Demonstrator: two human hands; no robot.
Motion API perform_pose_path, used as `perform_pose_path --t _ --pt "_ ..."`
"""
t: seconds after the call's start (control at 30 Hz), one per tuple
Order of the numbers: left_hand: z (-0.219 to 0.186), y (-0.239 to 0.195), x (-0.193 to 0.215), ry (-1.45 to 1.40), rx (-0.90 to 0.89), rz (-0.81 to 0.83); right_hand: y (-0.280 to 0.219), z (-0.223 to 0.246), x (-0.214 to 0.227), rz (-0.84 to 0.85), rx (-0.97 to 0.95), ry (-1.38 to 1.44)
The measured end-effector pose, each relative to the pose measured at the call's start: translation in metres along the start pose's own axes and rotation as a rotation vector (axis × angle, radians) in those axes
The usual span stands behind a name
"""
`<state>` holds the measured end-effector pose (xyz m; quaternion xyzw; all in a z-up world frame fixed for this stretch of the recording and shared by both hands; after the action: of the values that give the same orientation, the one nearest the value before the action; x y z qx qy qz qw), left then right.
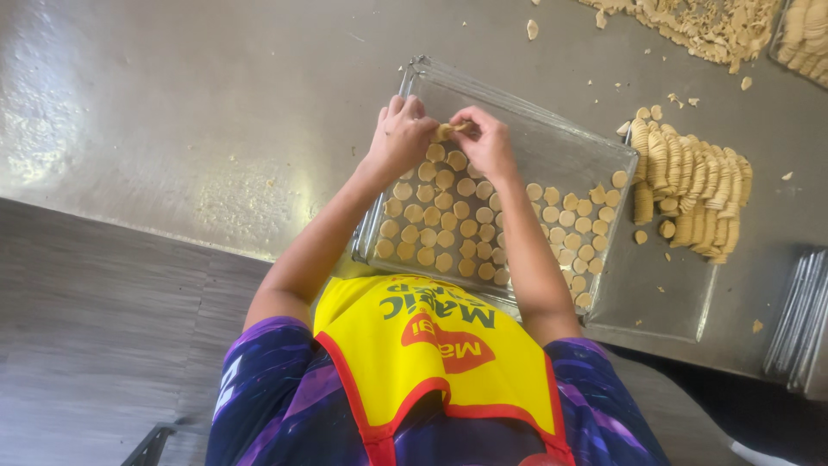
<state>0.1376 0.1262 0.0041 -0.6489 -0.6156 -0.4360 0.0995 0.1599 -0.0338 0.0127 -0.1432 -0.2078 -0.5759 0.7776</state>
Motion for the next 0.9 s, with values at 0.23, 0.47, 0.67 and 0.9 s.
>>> perform_pose_path --t 0.23,0.47,0.67,0.9 --pt "-0.001 0.003 -0.011 0.070 0.048 0.004 -0.004 0.020 0.001 0.023 0.128 -0.385" --pt "-0.015 0.008 -0.017 -0.158 0.012 0.086 -0.014 0.021 0.002 -0.058 0.137 -0.336" --pt "-0.016 0.011 -0.030 -0.015 0.026 0.174 -0.018 -0.027 0.027 0.035 -0.247 -0.075" --pt "-0.020 0.016 -0.034 -0.006 0.013 0.113 -0.027 -0.023 0.042 0.018 -0.358 -0.306"
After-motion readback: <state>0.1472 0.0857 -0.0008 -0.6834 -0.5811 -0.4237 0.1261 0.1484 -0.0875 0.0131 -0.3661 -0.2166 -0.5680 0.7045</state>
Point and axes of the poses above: each hand's wrist, its own y-axis towards the middle knuckle, its own x-axis out of the back of the hand, z = x × y, the point moved 9 cm from there along y, towards the middle knuckle, and after that the axes turned 1 degree about z, right-handed, at the moved point
